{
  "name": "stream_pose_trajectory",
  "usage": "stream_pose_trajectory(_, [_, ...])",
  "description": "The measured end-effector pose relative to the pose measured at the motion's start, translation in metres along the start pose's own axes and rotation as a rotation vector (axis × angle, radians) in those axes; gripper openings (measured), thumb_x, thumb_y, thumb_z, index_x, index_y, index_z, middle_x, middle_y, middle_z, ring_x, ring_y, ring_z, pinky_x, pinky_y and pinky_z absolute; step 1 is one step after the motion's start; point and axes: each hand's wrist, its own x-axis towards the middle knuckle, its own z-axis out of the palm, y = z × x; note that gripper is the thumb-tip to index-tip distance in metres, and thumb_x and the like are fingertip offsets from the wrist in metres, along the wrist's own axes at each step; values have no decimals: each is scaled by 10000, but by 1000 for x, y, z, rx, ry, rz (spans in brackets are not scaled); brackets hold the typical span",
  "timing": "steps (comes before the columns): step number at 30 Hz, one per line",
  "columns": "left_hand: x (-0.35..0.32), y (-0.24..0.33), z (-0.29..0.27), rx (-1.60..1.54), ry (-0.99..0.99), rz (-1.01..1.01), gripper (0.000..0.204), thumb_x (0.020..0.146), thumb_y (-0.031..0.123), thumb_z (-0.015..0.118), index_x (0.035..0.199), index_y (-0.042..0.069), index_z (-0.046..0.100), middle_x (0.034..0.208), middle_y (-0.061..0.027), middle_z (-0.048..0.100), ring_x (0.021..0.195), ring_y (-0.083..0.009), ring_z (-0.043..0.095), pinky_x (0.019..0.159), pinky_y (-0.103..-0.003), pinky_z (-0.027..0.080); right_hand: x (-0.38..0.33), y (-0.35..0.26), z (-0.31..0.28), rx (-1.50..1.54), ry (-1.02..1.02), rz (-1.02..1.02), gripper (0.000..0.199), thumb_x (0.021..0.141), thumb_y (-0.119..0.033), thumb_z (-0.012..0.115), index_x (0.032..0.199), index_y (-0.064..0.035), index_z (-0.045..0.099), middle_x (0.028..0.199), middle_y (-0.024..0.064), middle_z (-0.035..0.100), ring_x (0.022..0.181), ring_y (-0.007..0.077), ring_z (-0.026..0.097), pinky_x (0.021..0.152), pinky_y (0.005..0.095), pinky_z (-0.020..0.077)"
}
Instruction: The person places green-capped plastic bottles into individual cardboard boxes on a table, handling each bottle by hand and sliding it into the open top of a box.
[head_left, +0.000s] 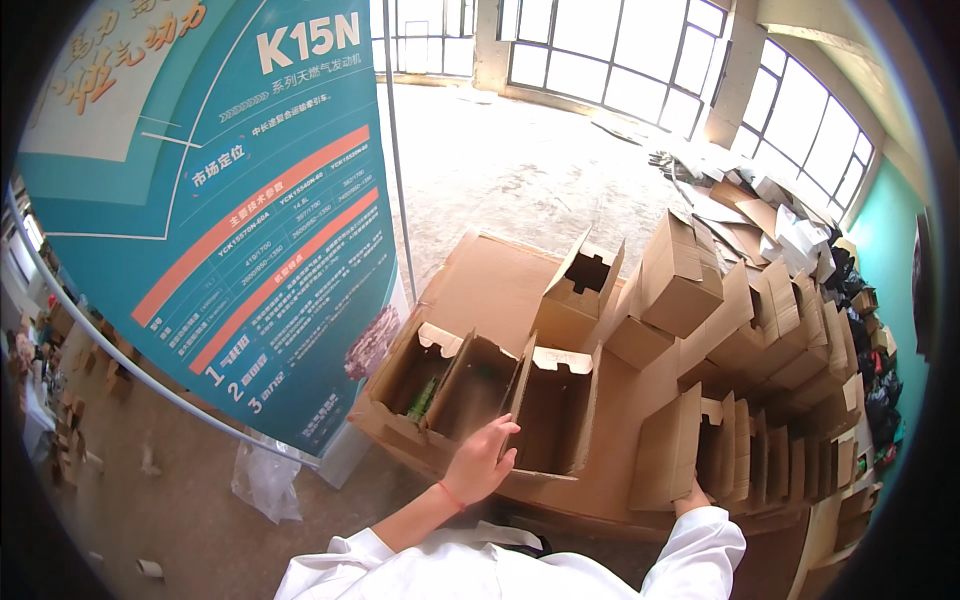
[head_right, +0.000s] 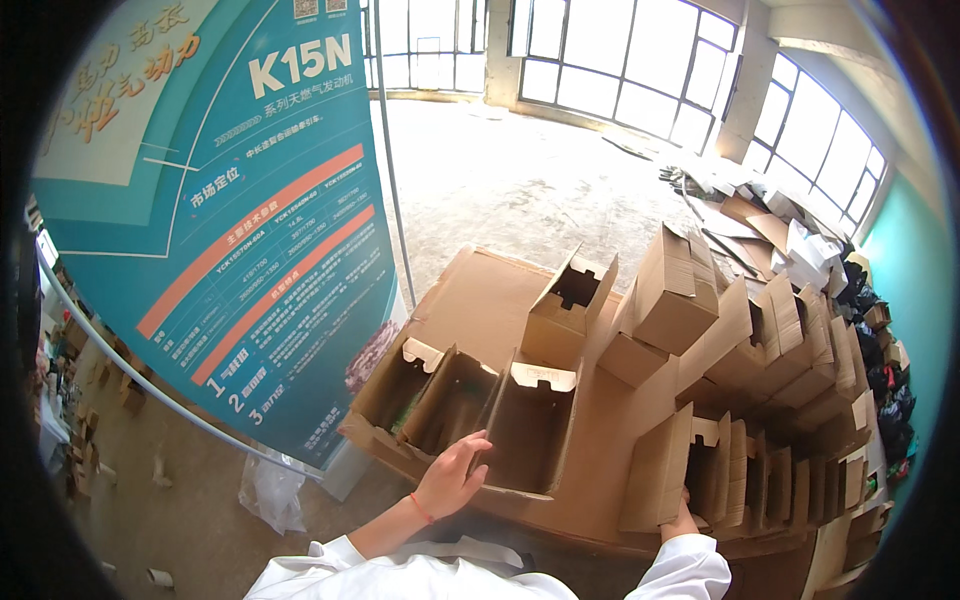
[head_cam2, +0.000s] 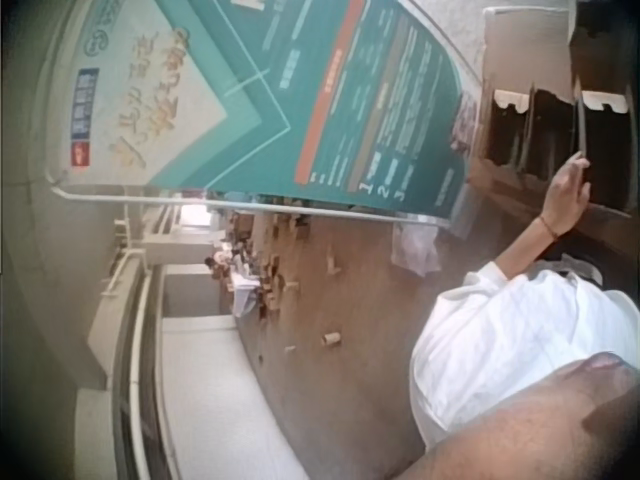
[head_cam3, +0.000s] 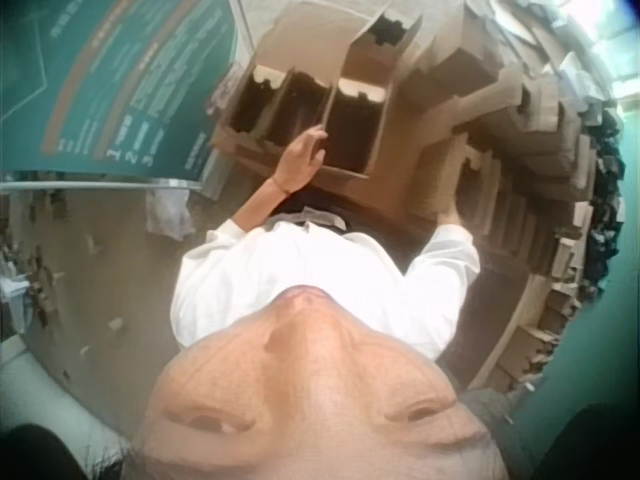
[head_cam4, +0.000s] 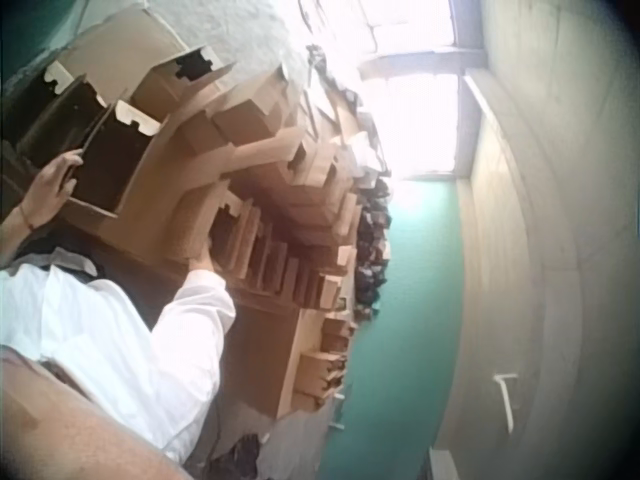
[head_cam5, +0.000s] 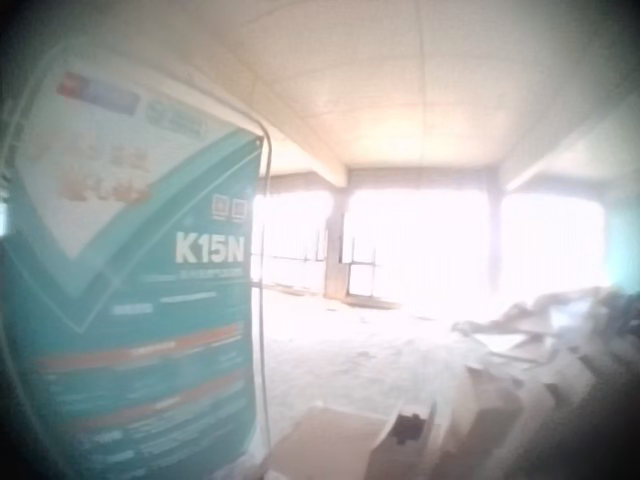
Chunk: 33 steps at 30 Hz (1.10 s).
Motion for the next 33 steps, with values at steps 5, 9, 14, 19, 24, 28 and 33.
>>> stream_pose_trajectory(5, [1,0,3,38,67,60,342,855,65,613,1174,64,489,1244,-213,564,1104,-378,568,933,-418,472,14,9,-15,21,35,-15,368,950,-330,508,1084,-22,661,914,65,692,743,209,649,645,339,522])
stream_pose_trajectory(9, [3,-5,0,-13,8,27,360,866,75,590,1203,78,466,1301,-232,525,1171,-394,533,985,-429,444,22,15,-22,48,66,-33,381,951,-340,497,1076,-20,662,916,72,692,744,212,648,650,348,521])
stream_pose_trajectory(14, [1,-3,0,-12,1,6,358,862,75,594,1199,76,474,1296,-232,528,1173,-394,532,981,-428,446,46,23,-23,85,52,-103,398,953,-353,483,1067,-17,663,919,81,692,746,217,647,656,359,520])
stream_pose_trajectory(19, [1,-3,-1,36,51,74,359,851,71,623,1189,65,501,1257,-211,557,1123,-372,559,947,-413,470,62,-16,-2,44,-75,-376,415,945,-368,486,1024,-6,671,923,89,697,777,213,649,693,372,516])
stream_pose_trajectory(24, [3,-5,-3,-1,2,64,373,848,74,627,1201,56,507,1261,-211,553,1126,-377,554,961,-412,462,-28,-92,-8,-555,183,-633,391,854,-337,593,988,25,656,910,180,705,825,265,683,726,388,513])
stream_pose_trajectory(28, [1,-7,-4,37,-70,69,380,877,101,592,1230,73,455,1312,-202,509,1190,-379,515,1003,-422,430,-161,-144,12,-811,265,-852,484,662,-137,746,1093,44,619,952,195,695,861,300,681,768,377,520])
stream_pose_trajectory(33, [2,-7,-4,1,-77,59,377,880,115,592,1229,76,455,1308,-202,510,1197,-377,511,1006,-424,428,-217,-151,-27,-241,10,-811,527,701,-197,741,1169,11,617,898,69,670,635,101,595,562,242,490])
